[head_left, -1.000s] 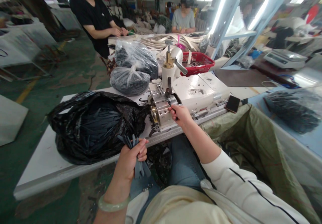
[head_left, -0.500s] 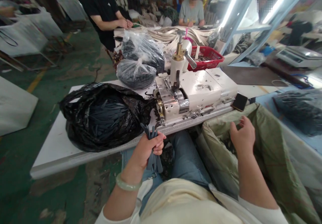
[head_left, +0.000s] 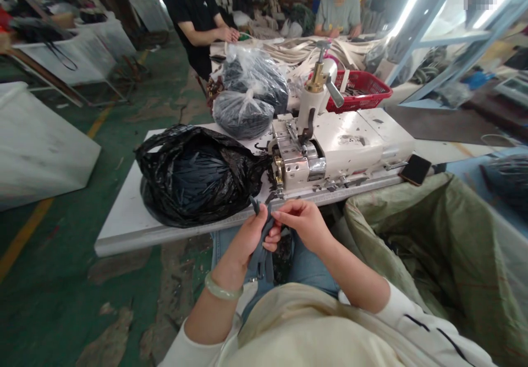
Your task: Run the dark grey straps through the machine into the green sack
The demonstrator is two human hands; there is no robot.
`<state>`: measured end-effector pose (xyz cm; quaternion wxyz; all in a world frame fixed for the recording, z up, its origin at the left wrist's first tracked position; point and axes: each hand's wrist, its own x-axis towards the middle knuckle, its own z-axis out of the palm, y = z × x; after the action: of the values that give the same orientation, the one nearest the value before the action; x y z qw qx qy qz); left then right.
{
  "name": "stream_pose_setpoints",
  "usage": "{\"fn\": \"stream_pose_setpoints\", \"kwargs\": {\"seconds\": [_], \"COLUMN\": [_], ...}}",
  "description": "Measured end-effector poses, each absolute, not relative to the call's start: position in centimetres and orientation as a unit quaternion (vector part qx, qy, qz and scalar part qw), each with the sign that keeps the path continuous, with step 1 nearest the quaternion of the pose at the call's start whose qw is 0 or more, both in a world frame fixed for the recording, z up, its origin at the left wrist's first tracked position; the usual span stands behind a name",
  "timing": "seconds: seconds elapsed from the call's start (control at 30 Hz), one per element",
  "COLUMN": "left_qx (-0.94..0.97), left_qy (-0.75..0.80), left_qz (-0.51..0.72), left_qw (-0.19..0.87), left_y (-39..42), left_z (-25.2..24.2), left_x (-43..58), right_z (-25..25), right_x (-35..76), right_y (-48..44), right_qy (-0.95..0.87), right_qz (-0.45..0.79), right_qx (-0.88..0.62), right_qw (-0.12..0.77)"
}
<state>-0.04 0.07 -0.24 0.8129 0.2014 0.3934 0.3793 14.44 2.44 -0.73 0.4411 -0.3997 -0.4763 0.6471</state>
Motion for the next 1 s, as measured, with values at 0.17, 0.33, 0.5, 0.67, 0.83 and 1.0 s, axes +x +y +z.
{"fn": "stream_pose_setpoints", "kwargs": {"seconds": [0.17, 0.33, 0.5, 0.67, 0.83, 1.0], "left_qx": [0.188, 0.227, 0.309, 0.365, 0.361, 0.354], "left_qy": [0.373, 0.362, 0.449, 0.491, 0.487, 0.459], "left_qz": [0.363, 0.375, 0.433, 0.448, 0.451, 0.453], "left_qw": [0.833, 0.822, 0.718, 0.652, 0.655, 0.678], "left_y": [-0.1, -0.3, -0.3, -0.3, -0.4, -0.2], "left_z": [0.2, 0.9, 1.2, 1.1, 0.9, 0.6], "left_x": [-0.6, -0.5, 0.4, 0.8, 0.7, 0.1], "right_z": [-0.6, -0.6, -1.9, -3.0, -3.3, -3.2], "right_x": [16.2, 17.9, 16.8, 15.7, 16.2, 17.2], "right_y": [4.0, 4.5, 3.3, 3.1, 3.7, 4.4], "right_qy": [-0.380, -0.428, -0.429, -0.378, -0.344, -0.323], "right_qz": [0.672, 0.675, 0.767, 0.795, 0.800, 0.791], "right_qx": [-0.382, -0.287, -0.226, -0.209, -0.218, -0.216], "right_qw": [0.509, 0.527, 0.420, 0.427, 0.440, 0.472]}}
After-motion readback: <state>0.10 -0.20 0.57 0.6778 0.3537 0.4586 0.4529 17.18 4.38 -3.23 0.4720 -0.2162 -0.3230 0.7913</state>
